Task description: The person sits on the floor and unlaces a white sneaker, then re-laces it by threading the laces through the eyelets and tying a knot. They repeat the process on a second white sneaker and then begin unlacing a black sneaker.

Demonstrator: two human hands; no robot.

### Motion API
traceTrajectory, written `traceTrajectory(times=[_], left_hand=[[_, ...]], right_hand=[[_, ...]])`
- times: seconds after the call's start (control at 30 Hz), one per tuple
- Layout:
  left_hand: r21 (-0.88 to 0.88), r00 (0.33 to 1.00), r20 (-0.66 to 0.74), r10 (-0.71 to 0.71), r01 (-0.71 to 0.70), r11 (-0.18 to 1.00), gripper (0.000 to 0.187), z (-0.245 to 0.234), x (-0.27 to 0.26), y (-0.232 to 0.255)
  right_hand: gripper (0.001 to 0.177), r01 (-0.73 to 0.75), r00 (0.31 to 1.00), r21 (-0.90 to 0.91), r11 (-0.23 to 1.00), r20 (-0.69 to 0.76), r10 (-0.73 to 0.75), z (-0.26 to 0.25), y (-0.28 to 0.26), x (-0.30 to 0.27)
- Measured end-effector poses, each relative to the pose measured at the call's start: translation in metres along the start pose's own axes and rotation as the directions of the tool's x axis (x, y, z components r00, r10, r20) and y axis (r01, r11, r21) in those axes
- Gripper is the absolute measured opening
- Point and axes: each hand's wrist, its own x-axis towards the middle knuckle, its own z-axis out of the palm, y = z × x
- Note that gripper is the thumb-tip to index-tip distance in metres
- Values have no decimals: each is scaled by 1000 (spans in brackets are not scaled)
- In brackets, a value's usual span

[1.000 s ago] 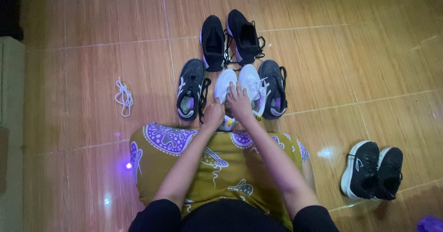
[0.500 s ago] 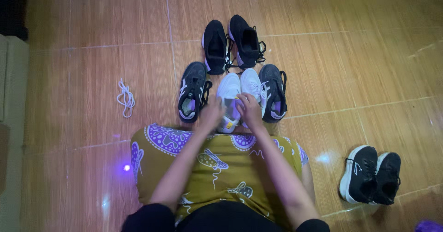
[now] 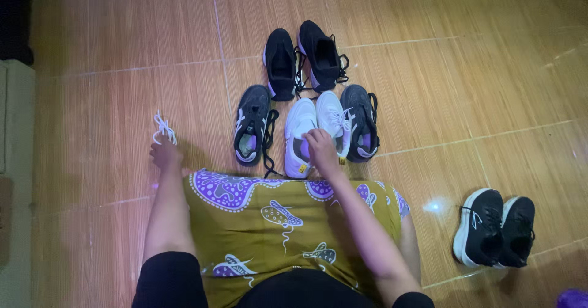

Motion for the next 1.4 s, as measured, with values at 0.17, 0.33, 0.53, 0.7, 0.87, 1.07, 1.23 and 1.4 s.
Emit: traceTrajectory(times=[0.17,0.33,0.53,0.7,0.87,1.07,1.23,1.4], left_hand=[[-122,983,-143,114,-132,984,26,17,10,-15],[-403,867,-381,321,-469,786,26,-7,-3,29],[-498,629,-377,679,-756,425,18,-59,-101,173],[-334,244,-314,918,-933,133,24,-75,-208,249],[-791,546,-166,821,-571,219,26,-83,-190,239],[-984,773,-145,617,-46,-173,30,-73,-126,201],[-896,895,-62,441,144,-419,30,-106,-94,163],[-868,902,-201,382,16,-496,35,-161,-73,110]], right_hand=[[28,-33,999,131,991,-34,38,11,9,-13],[40,-44,990,149,988,136,23,10,10,-16],[35,-454,878,750,481,283,387,-11,19,37],[28,-451,810,891,52,384,442,-27,36,83],[18,-227,782,971,-77,229,580,-45,95,67],[11,15,739,870,-493,322,592,-43,163,27],[13,184,772,787,-589,255,582,-67,197,5],[27,319,756,723,-612,194,624,-122,188,-11]])
